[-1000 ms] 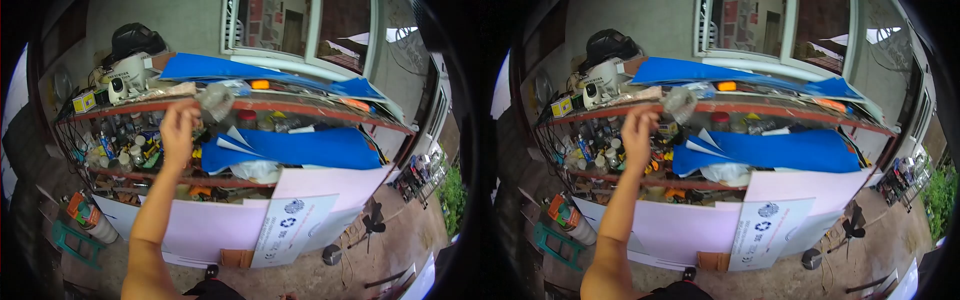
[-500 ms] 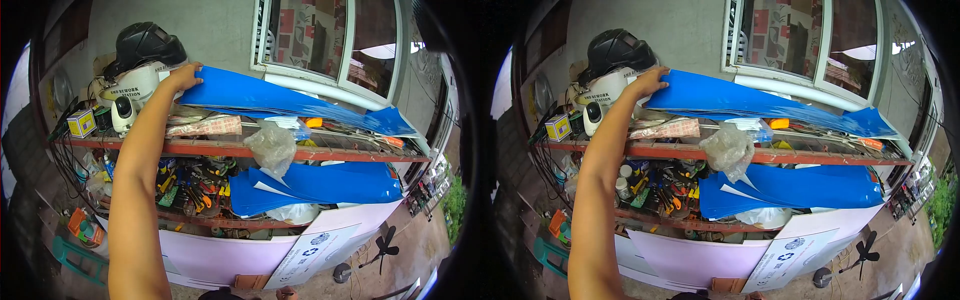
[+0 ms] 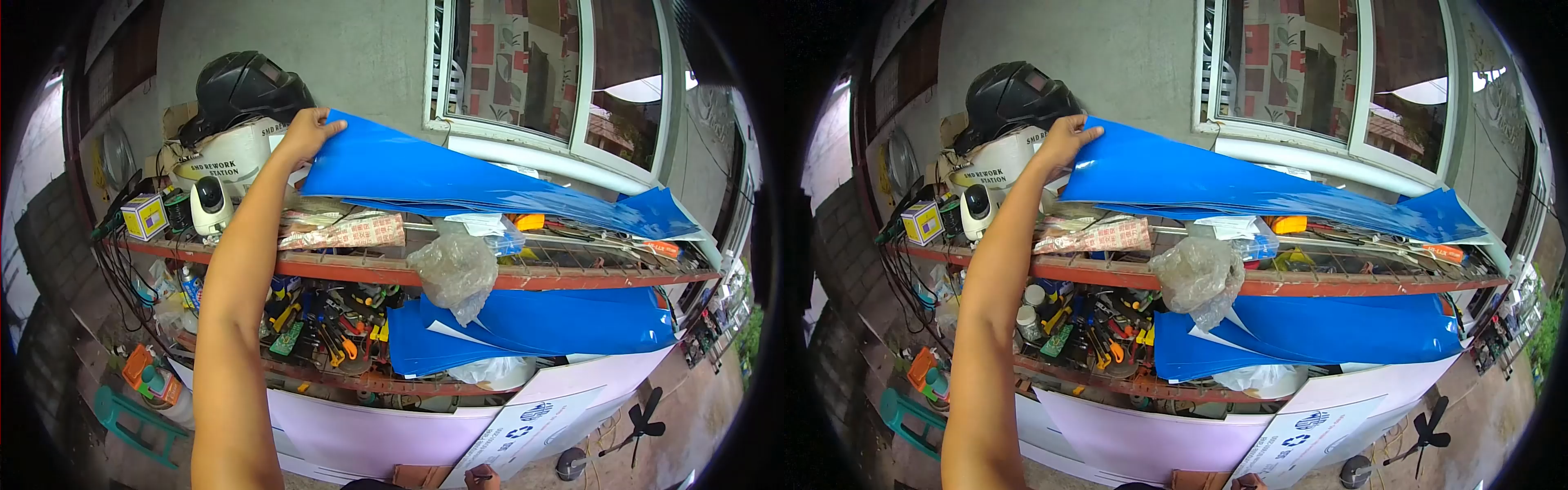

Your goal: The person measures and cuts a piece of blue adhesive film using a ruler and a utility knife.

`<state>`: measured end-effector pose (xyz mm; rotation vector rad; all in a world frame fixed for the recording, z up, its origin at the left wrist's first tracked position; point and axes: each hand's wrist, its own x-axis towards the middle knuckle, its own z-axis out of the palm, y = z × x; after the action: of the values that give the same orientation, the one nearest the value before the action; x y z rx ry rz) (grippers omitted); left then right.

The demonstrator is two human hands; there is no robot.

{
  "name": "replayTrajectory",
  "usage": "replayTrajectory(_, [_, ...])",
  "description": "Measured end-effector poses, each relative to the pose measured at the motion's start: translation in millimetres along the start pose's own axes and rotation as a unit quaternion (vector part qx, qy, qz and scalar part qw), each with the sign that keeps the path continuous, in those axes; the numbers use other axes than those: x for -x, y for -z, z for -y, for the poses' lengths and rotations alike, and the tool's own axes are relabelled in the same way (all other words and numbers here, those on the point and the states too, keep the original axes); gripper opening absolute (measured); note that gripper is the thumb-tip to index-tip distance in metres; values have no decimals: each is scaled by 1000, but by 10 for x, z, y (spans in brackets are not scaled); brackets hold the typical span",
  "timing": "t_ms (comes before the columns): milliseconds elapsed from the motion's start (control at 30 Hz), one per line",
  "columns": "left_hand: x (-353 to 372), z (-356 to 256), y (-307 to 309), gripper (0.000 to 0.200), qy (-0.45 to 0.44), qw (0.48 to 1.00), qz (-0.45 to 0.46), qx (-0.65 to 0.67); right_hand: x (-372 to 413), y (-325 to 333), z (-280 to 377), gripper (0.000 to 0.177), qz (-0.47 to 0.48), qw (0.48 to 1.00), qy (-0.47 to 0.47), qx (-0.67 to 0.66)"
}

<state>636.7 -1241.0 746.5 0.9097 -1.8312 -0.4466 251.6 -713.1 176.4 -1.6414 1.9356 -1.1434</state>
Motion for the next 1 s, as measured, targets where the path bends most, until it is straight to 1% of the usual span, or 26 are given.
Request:
replayTrajectory(33, [19, -34, 10, 46, 1, 1000, -1, -4, -22, 24, 8, 15, 3, 1000, -1, -6])
replayTrajectory(100, [216, -347, -28, 31, -3, 985, -28, 172, -80, 45, 35, 17, 11, 1000, 0, -16])
replayTrajectory(133, [222, -368, -20, 24, -9, 976, -14, 218, -111, 60, 49, 17, 28, 999, -20, -9])
replayTrajectory(167, [218, -367, -13, 24, -8, 977, -18, 215, -149, 67, 53, 18, 45, 998, -41, -1])
replayTrajectory(300, [194, -369, 20, 24, -17, 977, -49, 205, -249, 16, -35, 18, 67, 997, -38, 9])
replayTrajectory(367, [191, -380, 31, 25, -14, 980, -73, 185, -276, -53, -139, 16, 61, 998, 2, 14])
replayTrajectory(467, [190, -406, 40, 25, 6, 981, -89, 172, -306, -97, -140, 15, 48, 999, 16, 5])
replayTrajectory(700, [230, -416, 55, 23, 7, 978, -83, 190, -414, -153, -146, 17, 77, 996, 38, -15])
replayTrajectory(767, [226, -413, 71, 23, -12, 977, -89, 195, -456, -191, -94, 16, 41, 997, 53, -25])
replayTrajectory(800, [212, -402, 87, 23, -11, 977, -89, 193, -485, -178, -61, 16, 42, 997, 53, -26])
replayTrajectory(867, [202, -402, 114, 24, -30, 979, -110, 171, -532, -128, 15, 15, 65, 997, 51, 14])
replayTrajectory(1000, [221, -451, 131, 26, -35, 973, -133, 183, -594, -117, -2, 15, 85, 996, 21, -27])
